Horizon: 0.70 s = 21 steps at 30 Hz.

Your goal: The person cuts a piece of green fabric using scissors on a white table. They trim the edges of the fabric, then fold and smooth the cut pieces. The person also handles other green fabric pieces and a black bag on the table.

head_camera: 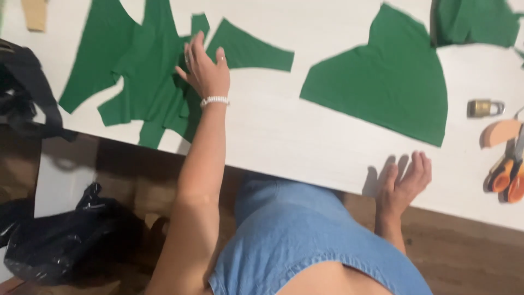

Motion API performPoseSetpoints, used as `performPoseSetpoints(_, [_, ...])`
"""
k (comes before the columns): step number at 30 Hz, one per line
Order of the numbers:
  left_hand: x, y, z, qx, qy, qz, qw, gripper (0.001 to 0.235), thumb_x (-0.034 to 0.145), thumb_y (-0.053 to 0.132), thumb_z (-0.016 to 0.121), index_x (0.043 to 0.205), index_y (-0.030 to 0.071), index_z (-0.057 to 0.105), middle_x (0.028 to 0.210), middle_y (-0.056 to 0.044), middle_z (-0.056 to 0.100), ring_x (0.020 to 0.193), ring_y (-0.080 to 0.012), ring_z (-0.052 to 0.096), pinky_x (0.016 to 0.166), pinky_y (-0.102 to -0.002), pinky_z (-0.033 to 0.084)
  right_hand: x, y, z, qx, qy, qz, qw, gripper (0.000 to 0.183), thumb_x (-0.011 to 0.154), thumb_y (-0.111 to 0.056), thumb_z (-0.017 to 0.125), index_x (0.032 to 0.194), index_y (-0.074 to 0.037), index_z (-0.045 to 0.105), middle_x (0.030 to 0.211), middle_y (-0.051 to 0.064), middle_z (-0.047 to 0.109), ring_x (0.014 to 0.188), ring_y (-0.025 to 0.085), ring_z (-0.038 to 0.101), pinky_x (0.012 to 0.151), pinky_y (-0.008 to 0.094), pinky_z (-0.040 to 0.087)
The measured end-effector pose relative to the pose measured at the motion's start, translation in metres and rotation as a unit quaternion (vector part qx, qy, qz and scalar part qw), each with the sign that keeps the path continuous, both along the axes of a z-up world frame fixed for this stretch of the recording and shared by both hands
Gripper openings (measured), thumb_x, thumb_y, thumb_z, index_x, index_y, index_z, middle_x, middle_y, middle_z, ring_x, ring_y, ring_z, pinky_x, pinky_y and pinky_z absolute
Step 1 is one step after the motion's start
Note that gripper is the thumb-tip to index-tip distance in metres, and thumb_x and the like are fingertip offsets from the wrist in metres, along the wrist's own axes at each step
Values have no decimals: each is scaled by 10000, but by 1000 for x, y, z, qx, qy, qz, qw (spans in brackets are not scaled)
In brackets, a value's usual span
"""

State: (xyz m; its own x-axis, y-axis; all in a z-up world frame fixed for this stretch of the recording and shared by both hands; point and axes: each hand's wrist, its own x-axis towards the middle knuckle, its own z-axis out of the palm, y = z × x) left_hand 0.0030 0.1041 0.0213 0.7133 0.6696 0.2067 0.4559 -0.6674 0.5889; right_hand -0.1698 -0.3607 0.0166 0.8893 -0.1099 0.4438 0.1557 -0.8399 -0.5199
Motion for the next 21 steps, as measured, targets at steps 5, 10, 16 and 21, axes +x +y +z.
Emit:
performPoseSetpoints(5, [-3,-5,-7,10,64,-36,997,648,922,274,781,1483,200,466,1567,-33,479,1506,-305,314,1143,-737,125,1,3,-4,10,-18,-29,999,452,1109,-200,552,1450,93,500,1478,289,482,1397,463,412,1163,597,316])
performPoseSetpoints(10, [-7,-74,-6,-52,41,-147,987,768,970,289,756,1595,211,316,1693,-32,301,1589,-323,163,1176,-749,86,6,0,-12,-12,-40,-51,998,519,1135,-319,516,1482,66,476,1477,270,515,1401,458,439,1171,582,341])
performPoseSetpoints(16, [41,-110,-17,-70,49,-203,975,679,1023,337,751,1596,254,396,1672,-52,340,1571,-352,226,1208,-720,157,2,-16,-31,-12,-48,-41,998,689,1085,-480,546,1545,25,453,1505,256,495,1402,445,432,1176,544,280])
performPoseSetpoints(21, [150,-79,-37,67,155,-257,952,587,1040,478,693,1560,390,435,1659,-83,286,1556,-346,258,1278,-536,241,4,-14,-28,-35,-40,-38,998,636,1099,-466,491,1515,16,494,1493,232,483,1414,428,426,1160,542,284])
